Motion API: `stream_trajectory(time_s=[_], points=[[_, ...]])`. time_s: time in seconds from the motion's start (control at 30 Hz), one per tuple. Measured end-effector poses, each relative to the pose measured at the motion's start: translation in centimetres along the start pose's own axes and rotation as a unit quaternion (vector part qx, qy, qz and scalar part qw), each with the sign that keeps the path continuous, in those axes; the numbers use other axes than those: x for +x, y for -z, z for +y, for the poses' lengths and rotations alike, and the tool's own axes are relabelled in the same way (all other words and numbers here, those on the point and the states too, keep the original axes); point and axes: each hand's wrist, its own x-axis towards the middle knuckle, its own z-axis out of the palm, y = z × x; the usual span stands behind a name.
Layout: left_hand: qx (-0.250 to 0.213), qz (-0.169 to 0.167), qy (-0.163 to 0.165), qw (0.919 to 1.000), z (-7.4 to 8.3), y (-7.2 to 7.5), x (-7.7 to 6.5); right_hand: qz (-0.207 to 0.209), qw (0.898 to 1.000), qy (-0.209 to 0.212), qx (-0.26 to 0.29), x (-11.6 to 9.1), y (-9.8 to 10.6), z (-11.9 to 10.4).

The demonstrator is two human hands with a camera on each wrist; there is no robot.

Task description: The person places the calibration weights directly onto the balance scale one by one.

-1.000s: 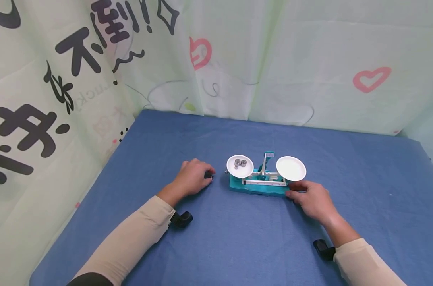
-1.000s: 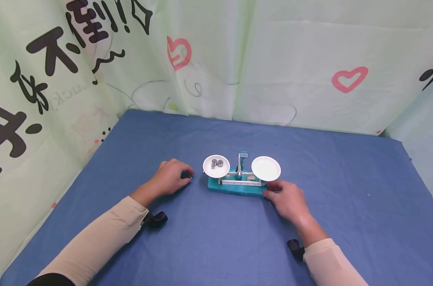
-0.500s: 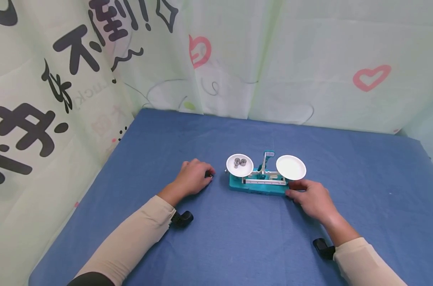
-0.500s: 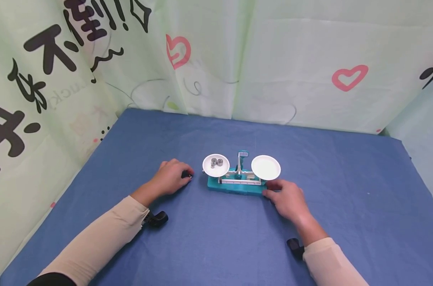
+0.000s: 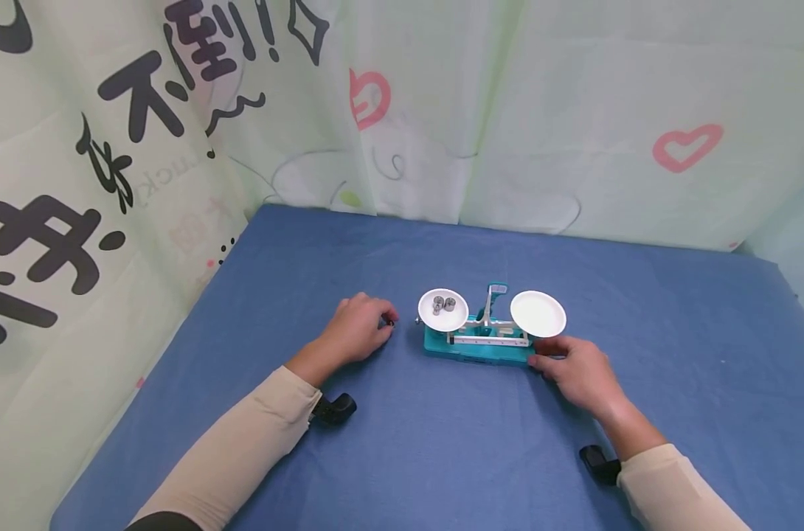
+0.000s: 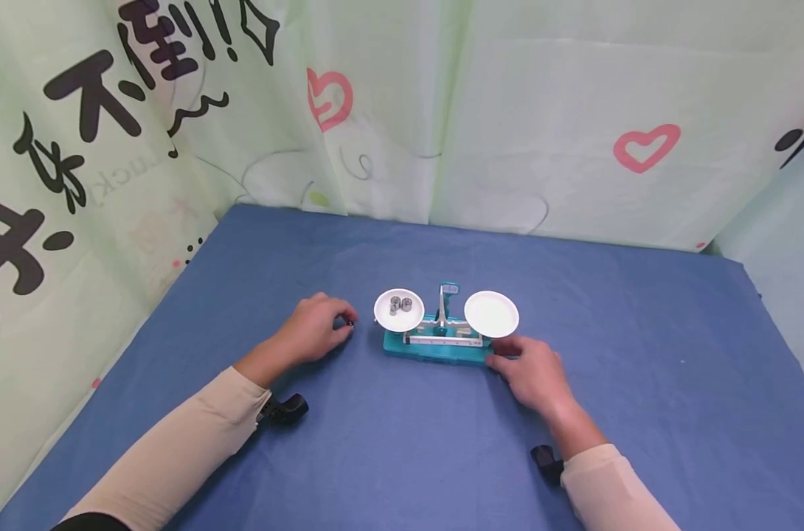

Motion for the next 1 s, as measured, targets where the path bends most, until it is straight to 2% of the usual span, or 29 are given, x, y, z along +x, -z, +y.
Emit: stream_trajectory(time_s=[0.23,0.53,0.8,1.0], points=[[-0.025,0.033,-0.03,0.9987,1.6,2.4,-0.2,0.002,1.0,0.0,-0.002,0.0,0.0,-0.2],[-0.005,0.033,-0.073,0.9968,3.8,4.5,0.5,-0.001,1.0,-0.003,-0.002,-0.1,-0.2,-0.1],[0.006,-0.007,-0.111,0.9938,5.6,4.9,1.7,-0.004,1.0,-0.005,0.003,-0.1,-0.2,0.1],[0.02,-0.017,-0.139,0.9899,6.2,4.6,2.8,-0.004,1.0,-0.002,0.002,-0.1,-0.2,0.1]])
